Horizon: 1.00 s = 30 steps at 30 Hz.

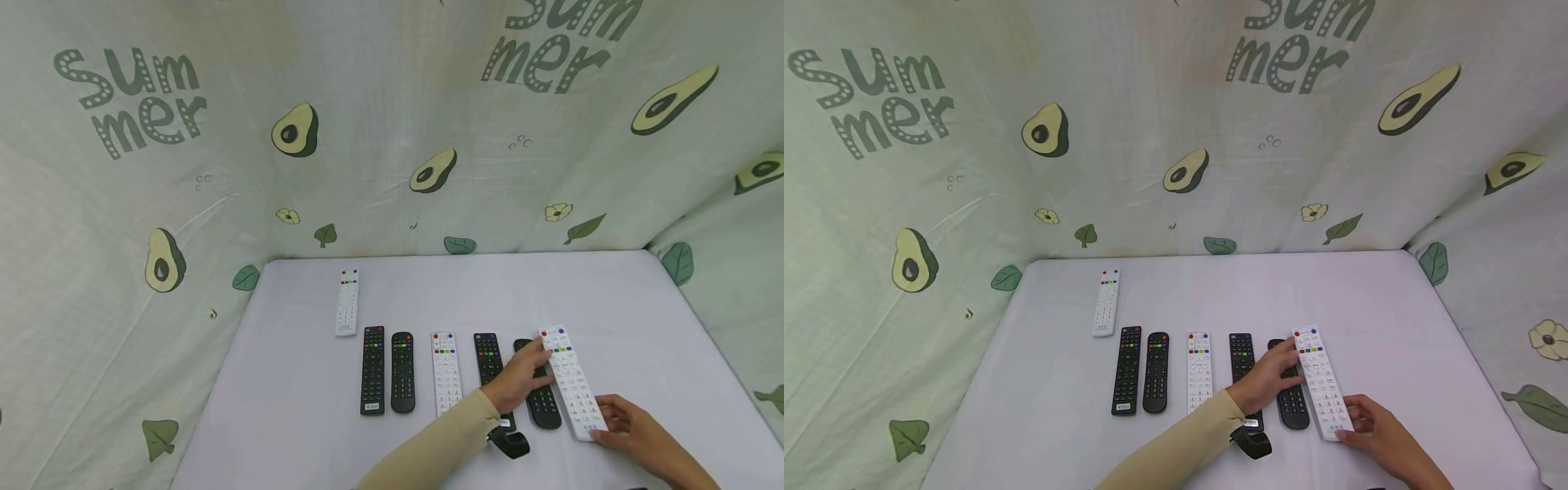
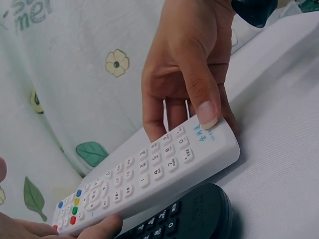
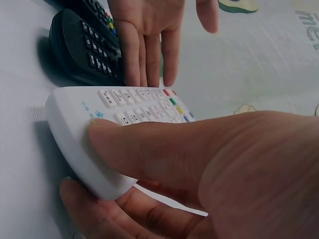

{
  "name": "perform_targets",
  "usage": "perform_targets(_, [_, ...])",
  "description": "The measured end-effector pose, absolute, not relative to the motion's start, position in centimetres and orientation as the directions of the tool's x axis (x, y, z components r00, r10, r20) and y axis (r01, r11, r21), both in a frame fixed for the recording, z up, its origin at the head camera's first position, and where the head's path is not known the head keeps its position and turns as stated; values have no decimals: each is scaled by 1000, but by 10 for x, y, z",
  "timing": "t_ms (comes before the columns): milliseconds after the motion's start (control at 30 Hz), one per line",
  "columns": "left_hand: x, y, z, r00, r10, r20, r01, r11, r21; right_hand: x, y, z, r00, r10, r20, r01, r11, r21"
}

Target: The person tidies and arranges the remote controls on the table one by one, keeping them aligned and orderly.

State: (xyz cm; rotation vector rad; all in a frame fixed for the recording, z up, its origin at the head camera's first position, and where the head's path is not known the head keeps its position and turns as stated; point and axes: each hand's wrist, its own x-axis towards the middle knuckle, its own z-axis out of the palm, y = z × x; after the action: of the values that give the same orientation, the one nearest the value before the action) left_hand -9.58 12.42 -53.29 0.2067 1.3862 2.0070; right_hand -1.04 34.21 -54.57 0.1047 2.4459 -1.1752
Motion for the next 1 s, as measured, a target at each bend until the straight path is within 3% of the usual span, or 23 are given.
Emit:
perform_targets(467, [-89, 131, -528, -729, 606, -319, -483, -124, 867, -16, 342, -543, -890, -58, -452, 266, 739, -619])
perform_targets(1000, [-87, 125, -529, -747, 605, -276, -464, -177, 868, -18, 345, -539, -878, -50, -477, 264, 781, -566])
